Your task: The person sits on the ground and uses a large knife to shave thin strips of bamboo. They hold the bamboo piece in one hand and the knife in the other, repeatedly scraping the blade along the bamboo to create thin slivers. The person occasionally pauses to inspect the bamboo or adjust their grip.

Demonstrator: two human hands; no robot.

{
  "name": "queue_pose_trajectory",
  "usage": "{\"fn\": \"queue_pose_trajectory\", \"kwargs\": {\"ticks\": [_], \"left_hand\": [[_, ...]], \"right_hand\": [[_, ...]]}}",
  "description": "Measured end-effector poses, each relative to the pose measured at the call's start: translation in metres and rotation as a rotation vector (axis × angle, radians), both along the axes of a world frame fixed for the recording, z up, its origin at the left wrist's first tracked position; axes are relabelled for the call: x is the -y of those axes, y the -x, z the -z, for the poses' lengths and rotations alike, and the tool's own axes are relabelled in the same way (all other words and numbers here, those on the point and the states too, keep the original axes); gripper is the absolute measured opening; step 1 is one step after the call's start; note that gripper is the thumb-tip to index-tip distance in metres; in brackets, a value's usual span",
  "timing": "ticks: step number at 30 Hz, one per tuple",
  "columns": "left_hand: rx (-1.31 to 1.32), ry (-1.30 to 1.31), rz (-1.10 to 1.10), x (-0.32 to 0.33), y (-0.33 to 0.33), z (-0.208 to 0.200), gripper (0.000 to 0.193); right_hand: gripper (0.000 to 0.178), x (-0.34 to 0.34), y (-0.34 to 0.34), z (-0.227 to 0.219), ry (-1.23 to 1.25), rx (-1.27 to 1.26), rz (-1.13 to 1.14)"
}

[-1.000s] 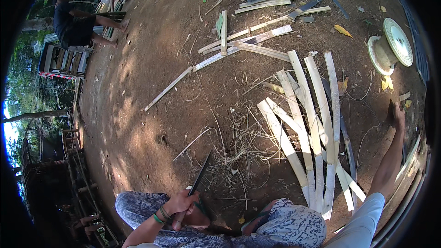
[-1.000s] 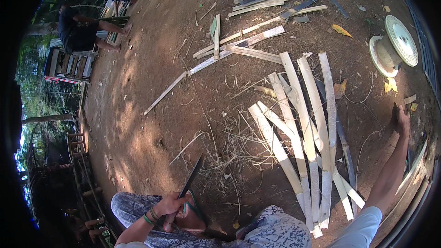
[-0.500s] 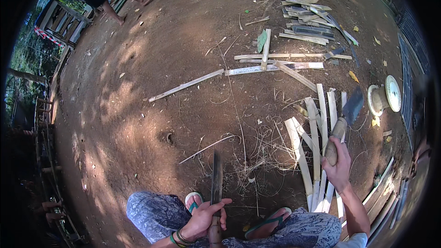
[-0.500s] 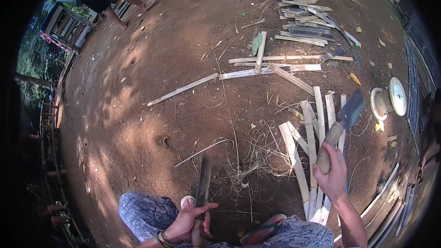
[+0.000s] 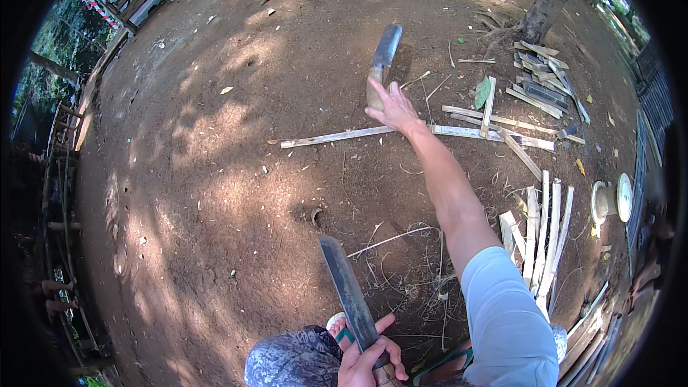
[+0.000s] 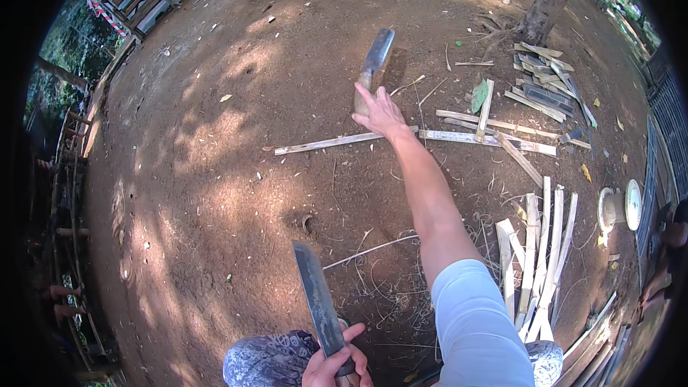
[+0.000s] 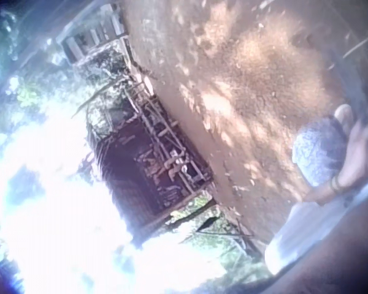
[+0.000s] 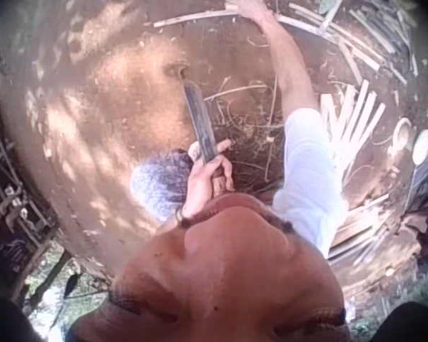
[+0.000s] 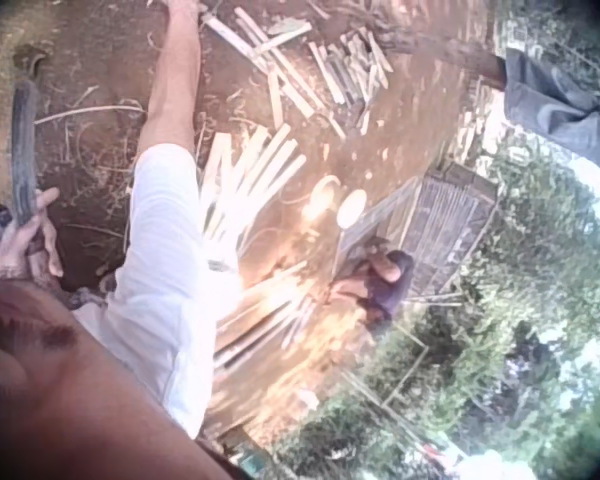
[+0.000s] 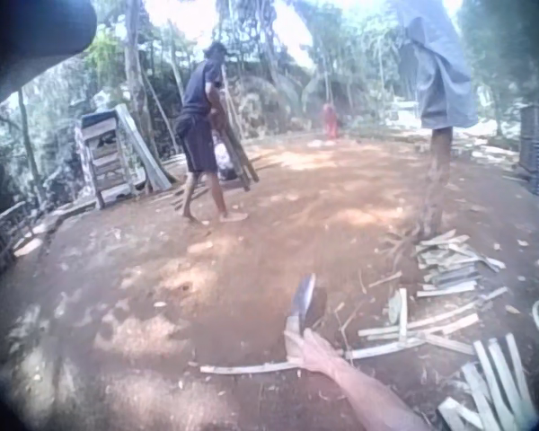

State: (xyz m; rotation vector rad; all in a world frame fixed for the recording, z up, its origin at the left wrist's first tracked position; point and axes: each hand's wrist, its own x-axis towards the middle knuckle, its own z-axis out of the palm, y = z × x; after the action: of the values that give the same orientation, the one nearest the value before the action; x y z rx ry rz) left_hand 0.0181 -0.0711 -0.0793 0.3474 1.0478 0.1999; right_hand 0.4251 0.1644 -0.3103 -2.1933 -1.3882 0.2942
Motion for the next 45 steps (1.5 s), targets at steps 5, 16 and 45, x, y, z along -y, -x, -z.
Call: {"fn": "queue_pose_trajectory", "kwargs": {"ticks": [5, 16, 45], "left_hand": [[-0.049, 0.012, -0.031, -0.016, 0.003, 0.0, 0.053], [-0.045, -0.183, 0.077, -0.005, 0.034, 0.027, 0.043], [0.187, -1.312, 1.277, 0.242, -0.123, 0.269, 0.035]], "right_hand": [[0.088, -0.026, 0.039, 0.008, -0.031, -0.144, 0.119], [0.065, 0.257, 0.209, -0.115, 0.409, -1.107, -0.296], [0.036, 0.689, 0.288, -0.331, -1.109, -0.691, 1.039]]}}
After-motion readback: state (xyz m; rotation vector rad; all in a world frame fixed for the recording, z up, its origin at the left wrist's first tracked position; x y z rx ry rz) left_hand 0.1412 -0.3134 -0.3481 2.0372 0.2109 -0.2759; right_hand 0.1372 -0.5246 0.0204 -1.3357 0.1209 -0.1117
